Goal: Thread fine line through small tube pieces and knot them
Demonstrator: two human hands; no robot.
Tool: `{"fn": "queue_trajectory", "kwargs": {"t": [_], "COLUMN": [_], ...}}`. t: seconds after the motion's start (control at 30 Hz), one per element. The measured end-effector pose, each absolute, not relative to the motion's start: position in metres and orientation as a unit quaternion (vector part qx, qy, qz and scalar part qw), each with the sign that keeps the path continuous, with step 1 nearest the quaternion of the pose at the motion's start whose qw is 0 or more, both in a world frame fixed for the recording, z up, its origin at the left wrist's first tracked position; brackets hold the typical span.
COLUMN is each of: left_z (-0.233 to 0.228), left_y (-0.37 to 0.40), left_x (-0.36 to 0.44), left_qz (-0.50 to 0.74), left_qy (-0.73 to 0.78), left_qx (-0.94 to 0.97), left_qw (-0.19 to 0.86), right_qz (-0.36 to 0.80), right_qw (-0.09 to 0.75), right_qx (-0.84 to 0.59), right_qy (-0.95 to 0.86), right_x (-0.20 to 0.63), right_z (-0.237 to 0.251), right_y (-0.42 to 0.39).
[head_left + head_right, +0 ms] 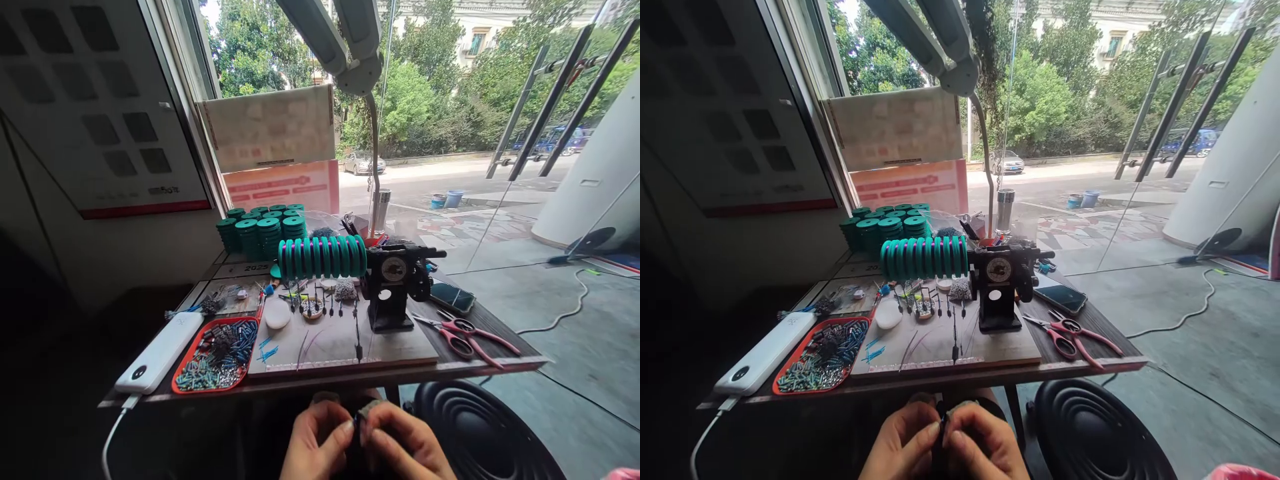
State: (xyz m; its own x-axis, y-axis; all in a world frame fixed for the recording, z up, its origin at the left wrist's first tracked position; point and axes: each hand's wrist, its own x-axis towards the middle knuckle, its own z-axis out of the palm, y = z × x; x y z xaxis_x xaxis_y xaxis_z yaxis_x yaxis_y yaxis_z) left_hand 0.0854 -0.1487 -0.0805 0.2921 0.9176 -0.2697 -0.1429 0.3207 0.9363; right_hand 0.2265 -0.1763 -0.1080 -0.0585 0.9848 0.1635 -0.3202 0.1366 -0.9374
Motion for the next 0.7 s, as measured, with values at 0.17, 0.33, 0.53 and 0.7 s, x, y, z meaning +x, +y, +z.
{"fn": "queue_trajectory", "kwargs": {"t": [0.17, 0.33, 0.53, 0.7], "left_z": [-0.074, -0.073, -0.087, -0.083], "left_y": [-0.152, -0.149, -0.144, -0.151], "left_x": [0.086, 0.086, 0.086, 0.086], "left_qz": [0.395, 0.369, 0.345, 0.381], "left_qy": [0.480, 0.450, 0.445, 0.488], "left_qx": [0.480, 0.485, 0.440, 0.447], "left_qw": [0.620, 0.653, 0.699, 0.646], "right_qz": [0.694, 0.691, 0.690, 0.680], "right_qw": [0.566, 0.573, 0.583, 0.585], "right_qx": [-0.282, -0.280, -0.251, -0.274], "right_qy": [-0.345, -0.340, -0.348, -0.348], "right_x": [0.231, 0.233, 0.238, 0.237], "right_z": [-0.106, -0.108, -0.108, -0.102], "right_y": [-0.178, -0.181, -0.183, -0.184]}}
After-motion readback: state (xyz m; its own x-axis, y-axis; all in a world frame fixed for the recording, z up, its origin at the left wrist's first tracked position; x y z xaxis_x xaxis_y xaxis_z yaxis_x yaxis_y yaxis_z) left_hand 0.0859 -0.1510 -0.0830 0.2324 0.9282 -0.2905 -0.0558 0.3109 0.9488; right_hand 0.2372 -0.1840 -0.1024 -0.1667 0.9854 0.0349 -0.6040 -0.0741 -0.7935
